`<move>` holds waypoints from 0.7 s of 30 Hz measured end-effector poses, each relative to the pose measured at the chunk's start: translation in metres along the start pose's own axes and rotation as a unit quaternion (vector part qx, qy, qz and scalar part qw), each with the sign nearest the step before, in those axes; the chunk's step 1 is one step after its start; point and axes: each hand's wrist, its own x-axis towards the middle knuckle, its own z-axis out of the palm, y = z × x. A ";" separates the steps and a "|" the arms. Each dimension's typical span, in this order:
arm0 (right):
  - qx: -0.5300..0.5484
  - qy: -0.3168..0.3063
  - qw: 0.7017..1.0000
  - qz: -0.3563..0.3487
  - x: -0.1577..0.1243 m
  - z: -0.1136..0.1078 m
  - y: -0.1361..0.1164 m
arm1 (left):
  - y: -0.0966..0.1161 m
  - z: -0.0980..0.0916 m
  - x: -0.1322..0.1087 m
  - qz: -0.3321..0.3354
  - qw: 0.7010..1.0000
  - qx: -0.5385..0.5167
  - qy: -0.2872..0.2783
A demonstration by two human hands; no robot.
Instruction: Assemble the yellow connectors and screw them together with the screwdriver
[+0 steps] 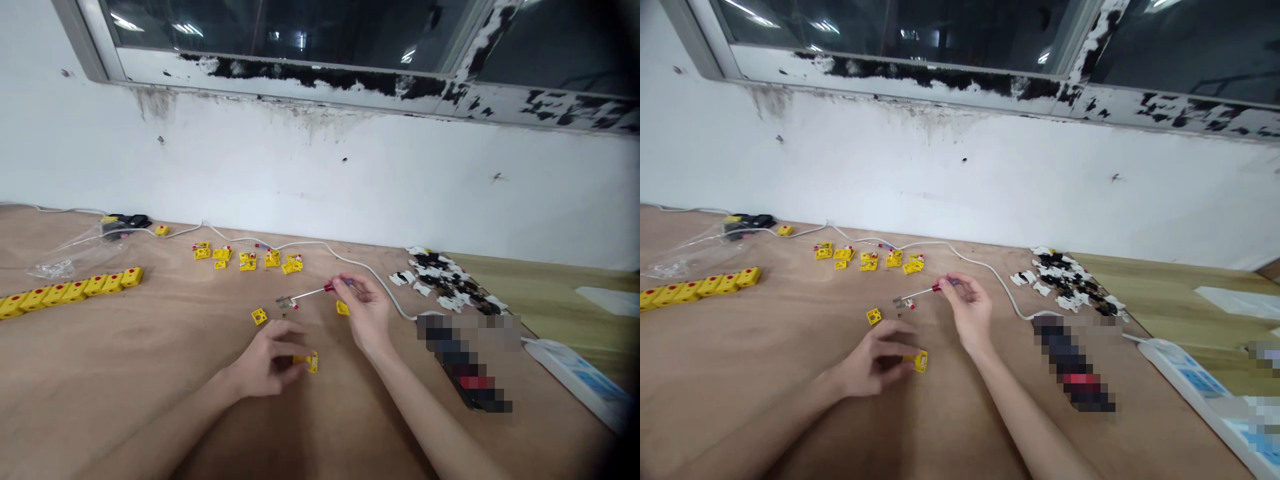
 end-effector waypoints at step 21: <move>-0.052 -0.017 0.998 0.024 -0.050 -0.026 -0.009 | -0.013 0.003 0.004 -0.071 0.993 0.088 0.014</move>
